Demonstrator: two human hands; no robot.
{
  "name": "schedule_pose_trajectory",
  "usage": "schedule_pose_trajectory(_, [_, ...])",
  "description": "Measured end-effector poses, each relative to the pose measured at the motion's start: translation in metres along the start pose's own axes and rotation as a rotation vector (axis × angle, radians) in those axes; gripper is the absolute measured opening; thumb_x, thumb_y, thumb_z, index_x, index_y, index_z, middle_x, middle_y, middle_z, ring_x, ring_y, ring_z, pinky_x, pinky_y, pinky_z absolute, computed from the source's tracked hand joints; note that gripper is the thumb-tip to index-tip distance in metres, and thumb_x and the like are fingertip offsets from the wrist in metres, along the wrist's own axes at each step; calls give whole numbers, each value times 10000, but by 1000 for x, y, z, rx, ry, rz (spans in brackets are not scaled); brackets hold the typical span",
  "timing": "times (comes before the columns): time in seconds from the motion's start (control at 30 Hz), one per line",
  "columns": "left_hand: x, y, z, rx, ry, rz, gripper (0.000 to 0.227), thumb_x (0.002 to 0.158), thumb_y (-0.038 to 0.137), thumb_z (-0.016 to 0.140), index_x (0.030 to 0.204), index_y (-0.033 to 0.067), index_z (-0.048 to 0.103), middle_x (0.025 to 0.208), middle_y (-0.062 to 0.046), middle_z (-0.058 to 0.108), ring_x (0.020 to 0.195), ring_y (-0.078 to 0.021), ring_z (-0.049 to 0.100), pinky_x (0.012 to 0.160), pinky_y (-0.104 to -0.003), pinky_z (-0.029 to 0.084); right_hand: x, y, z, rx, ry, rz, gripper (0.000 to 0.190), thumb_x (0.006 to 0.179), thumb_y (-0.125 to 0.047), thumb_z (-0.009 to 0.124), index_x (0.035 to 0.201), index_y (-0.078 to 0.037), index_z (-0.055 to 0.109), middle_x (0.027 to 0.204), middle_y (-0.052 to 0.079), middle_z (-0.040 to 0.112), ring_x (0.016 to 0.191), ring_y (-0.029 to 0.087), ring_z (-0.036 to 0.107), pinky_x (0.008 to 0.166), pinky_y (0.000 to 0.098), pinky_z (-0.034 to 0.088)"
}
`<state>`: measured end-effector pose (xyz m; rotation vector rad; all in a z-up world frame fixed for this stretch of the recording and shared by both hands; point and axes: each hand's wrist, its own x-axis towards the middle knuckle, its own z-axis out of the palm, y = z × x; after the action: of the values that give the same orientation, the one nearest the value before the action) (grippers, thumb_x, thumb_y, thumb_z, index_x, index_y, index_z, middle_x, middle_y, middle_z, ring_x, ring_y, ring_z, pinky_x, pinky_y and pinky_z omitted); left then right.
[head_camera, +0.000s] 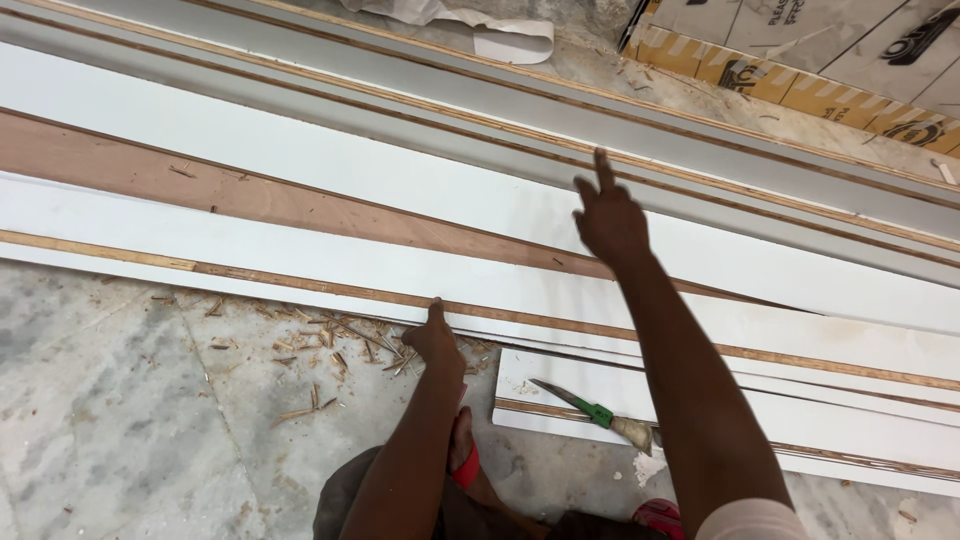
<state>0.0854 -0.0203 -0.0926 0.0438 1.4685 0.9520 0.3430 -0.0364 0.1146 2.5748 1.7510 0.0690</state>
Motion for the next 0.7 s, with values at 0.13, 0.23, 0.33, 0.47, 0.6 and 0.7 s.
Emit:
schedule_pose_trajectory(0.13, [-2,-4,0,-17,-43,53,796,853,113,752,1399,-37,192,1381,-267,439,1270,-333,530,1122,-405,462,26,2,-16,3,10,19,539,926,-240,733,1432,-134,579,1692,150,149,1226,373,595,882,483,575])
schedule_pose_trajectory(0.23, [-8,-2,2,103,-1,45,813,864,142,747,1426,-61,196,1383,-279,446,1265,-353,543,1120,-412,470,27,-2,-9,-9,-14,10,503,929,-230,725,1408,-145,599,1704,140,151,1198,358,617,888,476,578])
schedule_pose_trajectory(0.33, [-17,3,4,158,8,57,850,852,162,746,1454,-72,193,1397,-281,445,1273,-370,547,1109,-428,476,20,-7,5,-78,64,-75,482,902,-256,741,1357,-145,628,1677,149,172,1230,387,595,844,458,590])
schedule_pose_trajectory(0.47, [-27,10,5,172,16,48,871,831,161,754,1469,-65,206,1409,-266,451,1279,-370,546,1100,-444,465,14,-9,11,-40,-69,1,457,934,-239,719,1370,-135,625,1713,142,160,1175,344,632,870,450,592])
schedule_pose_trajectory(0.6, [-32,9,6,143,-14,48,857,812,158,747,1466,-56,236,1394,-258,487,1261,-363,575,1076,-441,486,14,-9,8,-61,-100,23,446,947,-244,698,1374,-141,617,1718,123,149,1191,334,622,889,444,584])
schedule_pose_trajectory(0.7, [-29,4,8,147,-10,113,839,807,154,752,1446,-87,265,1381,-277,494,1246,-380,597,1052,-434,534,15,-12,3,-77,-123,34,491,957,-248,676,1427,-161,568,1708,115,138,1197,338,609,886,449,578])
